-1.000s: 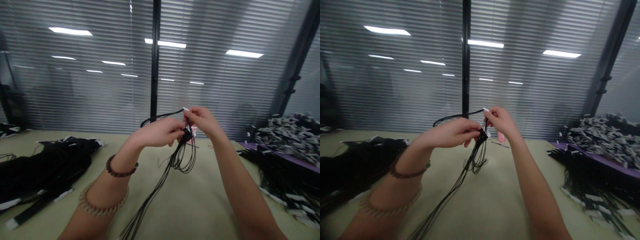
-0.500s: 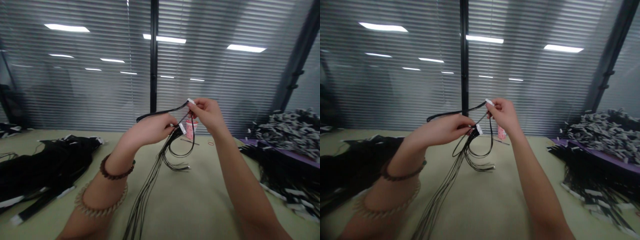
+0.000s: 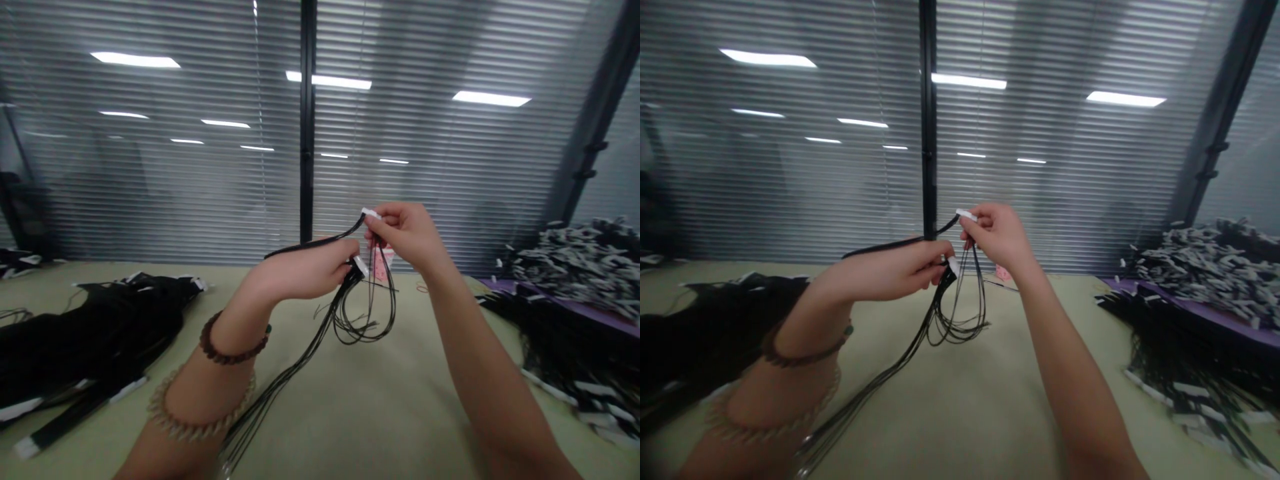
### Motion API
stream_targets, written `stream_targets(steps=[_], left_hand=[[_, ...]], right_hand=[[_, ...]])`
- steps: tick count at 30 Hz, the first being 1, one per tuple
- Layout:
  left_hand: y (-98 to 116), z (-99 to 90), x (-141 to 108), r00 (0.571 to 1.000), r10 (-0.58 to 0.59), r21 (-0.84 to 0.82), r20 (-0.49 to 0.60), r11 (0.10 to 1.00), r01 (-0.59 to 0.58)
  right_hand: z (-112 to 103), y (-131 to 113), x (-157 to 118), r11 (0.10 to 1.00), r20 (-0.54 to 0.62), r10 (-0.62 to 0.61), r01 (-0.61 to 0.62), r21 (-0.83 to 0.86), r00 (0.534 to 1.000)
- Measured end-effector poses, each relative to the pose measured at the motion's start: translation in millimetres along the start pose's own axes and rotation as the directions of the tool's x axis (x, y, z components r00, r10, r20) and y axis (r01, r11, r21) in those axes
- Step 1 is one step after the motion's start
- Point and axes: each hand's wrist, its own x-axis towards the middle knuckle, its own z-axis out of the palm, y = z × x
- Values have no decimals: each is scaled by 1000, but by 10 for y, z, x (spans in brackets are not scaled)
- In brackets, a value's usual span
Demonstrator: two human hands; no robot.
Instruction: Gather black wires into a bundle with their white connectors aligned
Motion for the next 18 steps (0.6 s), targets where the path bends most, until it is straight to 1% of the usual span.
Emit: stream_targets(steps=[2,3,4,5,6,8,9,10,12,15,18], left_hand=[[95,-22,-26,997,65,1,29,998,-65],[145,-29,-40,997,80,1,15,997,-80],[192,-35,-54,997,69,10,-28,998,-69],[234,-40,-69,995,32,27,-95,999,-29],[267,-47,-83,984,-23,49,-178,998,32],[301,-65,-111,936,-128,79,-328,984,162],[297,-75,-120,910,-169,77,-378,974,213],[280,-84,-125,891,-199,66,-407,967,246],[211,-91,-113,869,-246,24,-430,959,284],[56,-56,-40,838,-307,-13,-451,941,338],[-99,23,63,809,-357,-8,-468,917,400]], right_hand=[[-7,77,34,1000,-23,9,-9,-21,1000],[-12,108,48,999,-38,7,-9,-50,999],[-16,132,59,997,-53,0,-5,-82,999],[-21,146,66,994,-59,-8,1,-110,998],[-24,151,68,992,-55,-16,9,-123,998],[-27,138,63,994,-31,-27,23,-106,999],[-25,125,57,996,-15,-28,26,-87,1000],[-20,110,49,997,-4,-29,28,-71,1000],[-4,80,35,997,5,-32,33,-71,999],[25,41,17,988,10,-46,47,-148,999],[44,-3,-5,972,33,-48,54,-230,998]])
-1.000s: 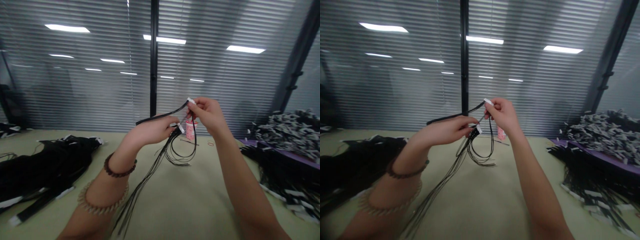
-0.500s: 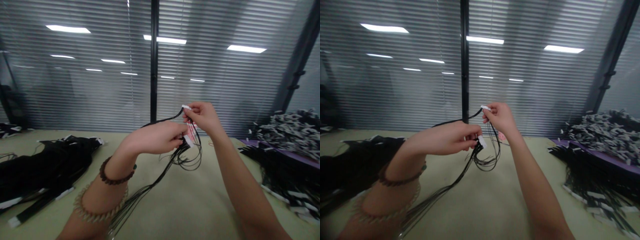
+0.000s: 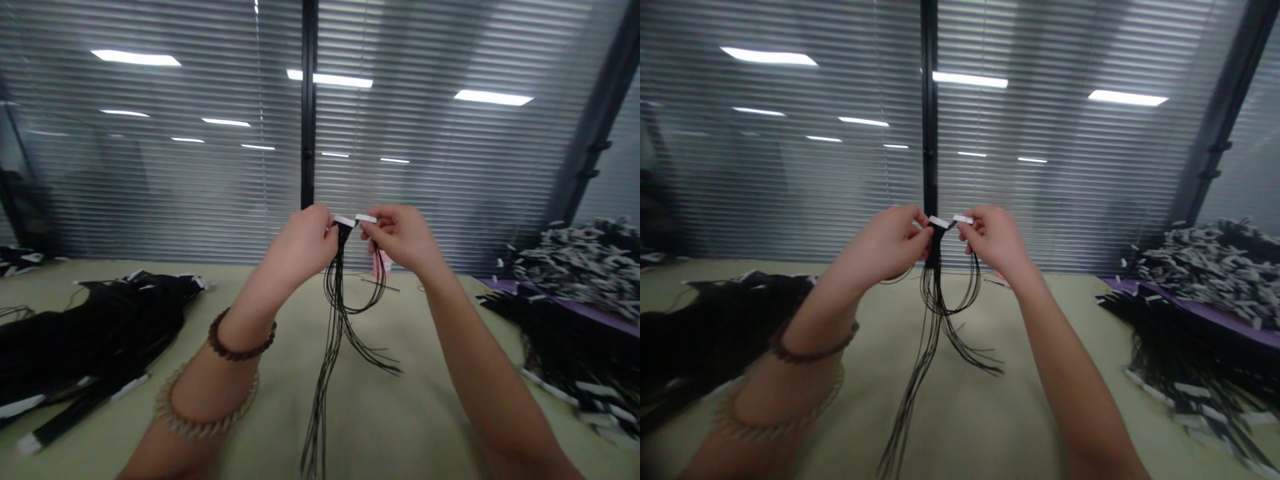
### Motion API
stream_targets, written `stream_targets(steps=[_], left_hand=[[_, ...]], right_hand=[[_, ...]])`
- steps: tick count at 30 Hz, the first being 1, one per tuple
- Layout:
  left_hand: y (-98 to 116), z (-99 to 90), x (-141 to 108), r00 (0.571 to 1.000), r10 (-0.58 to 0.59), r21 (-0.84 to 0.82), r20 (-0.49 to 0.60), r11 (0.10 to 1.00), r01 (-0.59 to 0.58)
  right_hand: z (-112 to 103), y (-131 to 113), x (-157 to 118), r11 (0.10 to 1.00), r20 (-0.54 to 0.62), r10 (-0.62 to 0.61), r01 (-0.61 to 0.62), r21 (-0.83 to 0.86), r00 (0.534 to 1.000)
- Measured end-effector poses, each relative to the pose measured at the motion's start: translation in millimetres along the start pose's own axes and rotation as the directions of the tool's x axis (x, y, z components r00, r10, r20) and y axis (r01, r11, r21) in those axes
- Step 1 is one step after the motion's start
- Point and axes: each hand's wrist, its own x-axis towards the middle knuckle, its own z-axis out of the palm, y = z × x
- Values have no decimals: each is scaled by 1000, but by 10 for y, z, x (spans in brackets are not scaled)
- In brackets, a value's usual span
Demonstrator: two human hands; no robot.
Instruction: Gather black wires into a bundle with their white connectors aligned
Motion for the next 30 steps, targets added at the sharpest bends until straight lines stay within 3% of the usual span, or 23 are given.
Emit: stream_targets(steps=[4,7,10,14,17,20,25,30], left_hand=[[-90,140,72,995,-89,36,49,996,87],[-123,166,82,994,-102,2,28,995,102],[-126,151,86,999,-47,-48,24,998,48],[-106,132,97,996,52,-127,76,991,-42],[-94,127,97,996,93,-180,19,980,-88],[-80,117,88,996,90,-227,-20,969,-92],[-53,91,75,998,60,-323,26,945,-49],[-63,81,79,995,47,-347,85,938,-15]], right_hand=[[-1,-52,-29,999,78,3,0,-33,997],[3,-56,-39,998,50,-15,18,-64,999],[13,-42,-42,999,22,-17,17,-46,1000],[34,-44,-38,993,111,-61,49,109,992],[51,-50,-28,984,111,-129,113,137,985],[60,-51,-16,991,104,-135,133,33,985],[32,-60,-11,965,77,-159,172,-199,984],[-11,-10,-15,974,151,-134,158,-164,979]])
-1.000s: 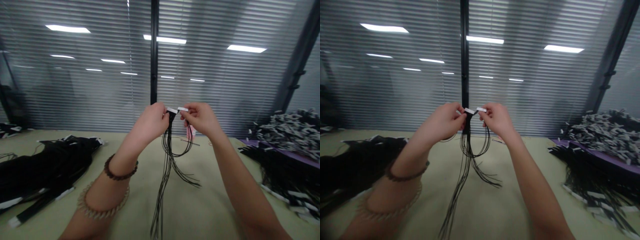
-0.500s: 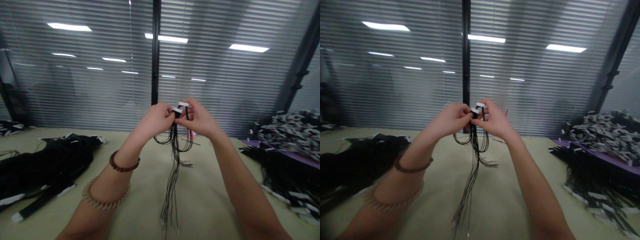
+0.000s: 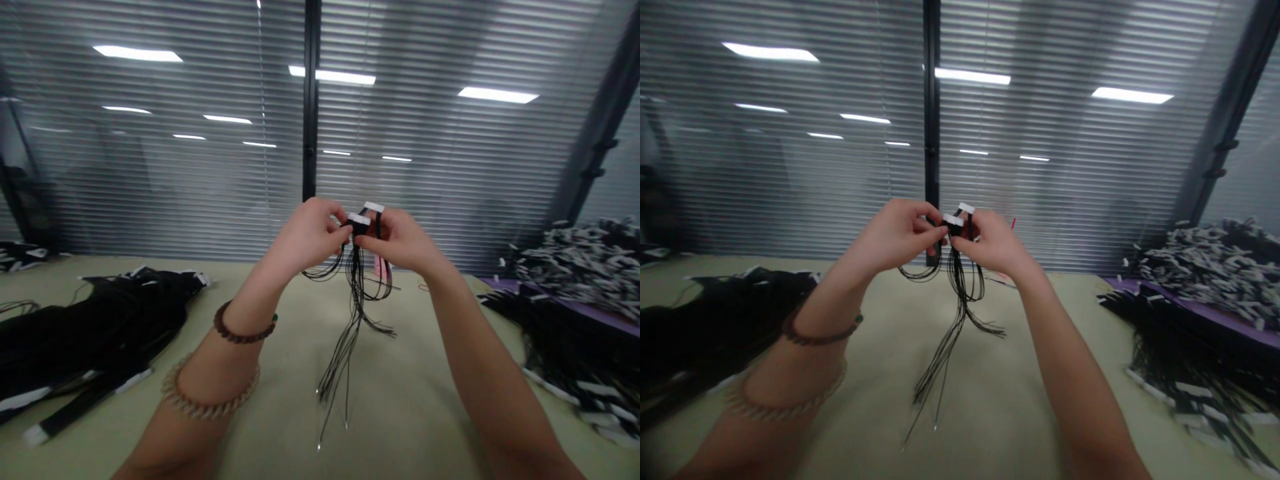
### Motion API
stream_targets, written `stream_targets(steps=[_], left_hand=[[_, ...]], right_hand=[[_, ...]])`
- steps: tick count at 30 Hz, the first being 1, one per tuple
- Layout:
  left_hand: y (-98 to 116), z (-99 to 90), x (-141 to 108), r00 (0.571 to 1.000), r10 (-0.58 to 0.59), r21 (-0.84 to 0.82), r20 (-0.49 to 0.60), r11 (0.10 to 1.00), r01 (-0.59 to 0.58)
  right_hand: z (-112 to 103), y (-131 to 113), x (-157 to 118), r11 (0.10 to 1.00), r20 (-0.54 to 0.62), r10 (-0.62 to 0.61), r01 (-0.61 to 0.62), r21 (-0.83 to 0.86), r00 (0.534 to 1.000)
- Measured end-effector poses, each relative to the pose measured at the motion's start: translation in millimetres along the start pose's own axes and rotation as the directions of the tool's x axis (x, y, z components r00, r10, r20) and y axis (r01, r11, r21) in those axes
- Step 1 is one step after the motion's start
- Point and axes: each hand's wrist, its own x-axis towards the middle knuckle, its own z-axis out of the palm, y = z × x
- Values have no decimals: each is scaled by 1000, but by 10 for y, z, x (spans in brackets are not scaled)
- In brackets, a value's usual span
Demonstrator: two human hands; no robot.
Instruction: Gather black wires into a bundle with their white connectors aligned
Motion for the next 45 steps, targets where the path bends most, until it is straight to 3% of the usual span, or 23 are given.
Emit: stream_targets(steps=[8,13,16,25,31,37,45], left_hand=[[-51,37,47,999,-38,110,5,993,37],[-48,-3,49,989,-60,43,138,998,55],[-55,-27,45,983,-39,-13,180,999,42],[-103,-4,48,989,-47,-64,141,996,57],[-112,25,60,990,-65,-26,129,997,69],[-80,-10,36,986,-42,-102,164,993,60],[-169,2,71,990,-8,-166,140,986,31]], right_hand=[[19,51,-7,936,173,87,-140,324,981],[4,43,-11,860,251,61,-178,477,966],[-22,50,-15,848,278,58,-194,493,959],[-22,52,9,829,285,81,-223,513,955],[-15,47,7,847,271,75,-205,490,960],[-26,58,6,871,283,96,-218,440,954],[-61,79,-35,782,390,42,-273,560,920]])
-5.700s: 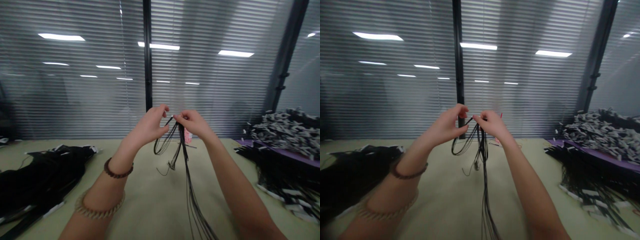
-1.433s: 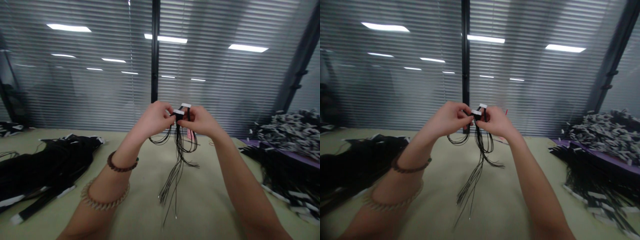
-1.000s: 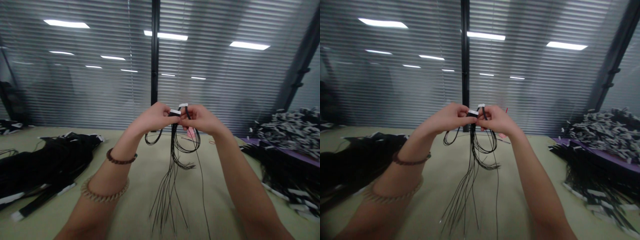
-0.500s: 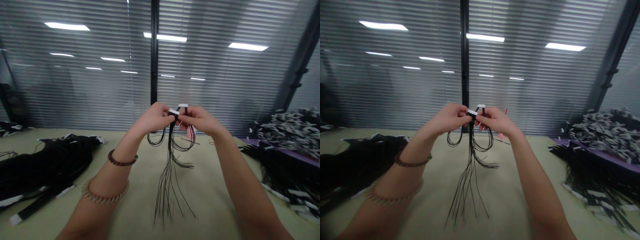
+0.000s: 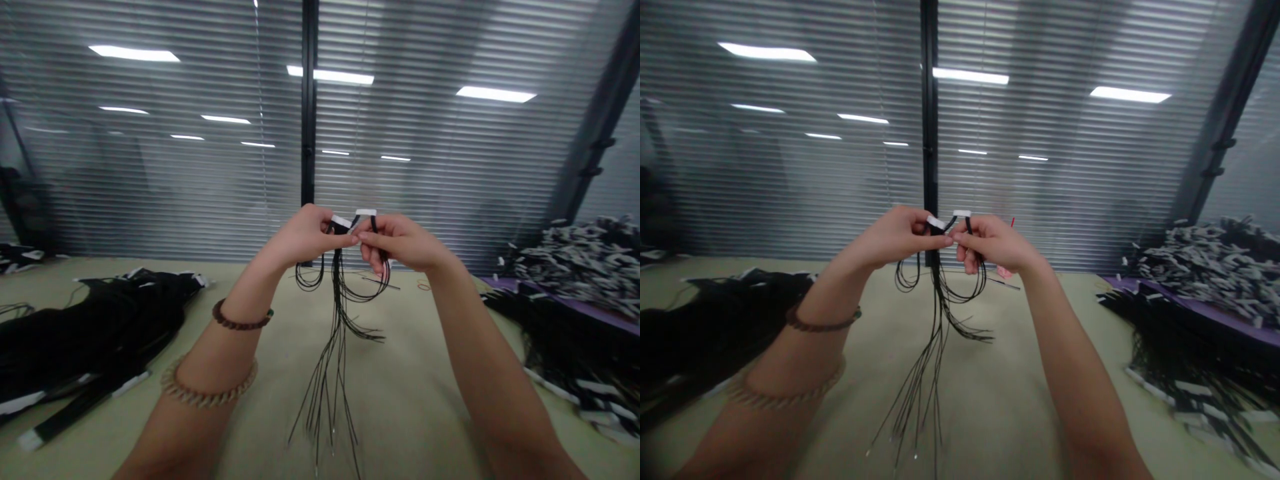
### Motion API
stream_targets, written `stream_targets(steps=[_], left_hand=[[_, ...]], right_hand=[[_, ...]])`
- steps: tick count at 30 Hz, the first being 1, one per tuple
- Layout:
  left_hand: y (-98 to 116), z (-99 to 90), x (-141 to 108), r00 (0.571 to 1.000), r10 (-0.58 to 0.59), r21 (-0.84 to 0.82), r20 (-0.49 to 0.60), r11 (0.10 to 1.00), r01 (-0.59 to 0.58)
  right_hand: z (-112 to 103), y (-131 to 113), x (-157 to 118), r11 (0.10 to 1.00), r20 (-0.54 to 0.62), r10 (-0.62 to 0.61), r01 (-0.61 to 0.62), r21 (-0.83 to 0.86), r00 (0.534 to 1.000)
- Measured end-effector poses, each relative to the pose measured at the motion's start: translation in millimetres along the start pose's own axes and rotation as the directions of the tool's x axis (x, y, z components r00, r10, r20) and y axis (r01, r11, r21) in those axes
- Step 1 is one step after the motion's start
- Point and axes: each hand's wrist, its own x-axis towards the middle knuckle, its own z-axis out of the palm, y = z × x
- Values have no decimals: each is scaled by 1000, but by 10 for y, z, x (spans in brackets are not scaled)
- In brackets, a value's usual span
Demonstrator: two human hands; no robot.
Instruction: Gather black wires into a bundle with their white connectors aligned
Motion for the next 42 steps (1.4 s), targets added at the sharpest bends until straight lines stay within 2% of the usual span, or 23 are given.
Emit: stream_targets(steps=[3,5,8,10,12,16,19,24,29,35,42], left_hand=[[-30,-43,-3,999,-27,53,-48,998,29],[-51,-70,-6,996,-43,107,-79,993,52],[-77,-81,0,998,-52,148,-26,987,56],[-82,-71,7,998,-43,144,34,989,38],[-74,-57,10,998,-27,128,52,992,20],[-68,-43,9,1000,-9,98,-1,995,9],[-105,-36,25,1000,-3,82,11,997,2],[-169,15,69,996,5,-39,84,999,-1],[-178,47,73,975,-60,-188,215,977,101],[-172,31,74,966,-105,-204,237,967,155],[-127,40,99,969,-110,-202,220,967,155]], right_hand=[[-39,5,-41,992,24,49,-46,-115,999],[-59,17,-47,963,-34,73,-80,-258,997],[-64,47,-14,899,-147,1,-66,-434,989],[-54,57,18,875,-179,-58,-36,-482,982],[-43,50,37,868,-175,-97,-3,-497,980],[-37,4,12,820,-113,-157,66,-568,981],[-44,-5,-23,762,-65,-139,65,-644,988],[-30,-2,-42,710,-21,-66,32,-703,998],[-14,-25,-36,672,-5,-92,59,-739,996],[-40,17,-13,649,-40,-169,81,-756,985],[-50,50,-23,705,-46,-100,38,-708,994]])
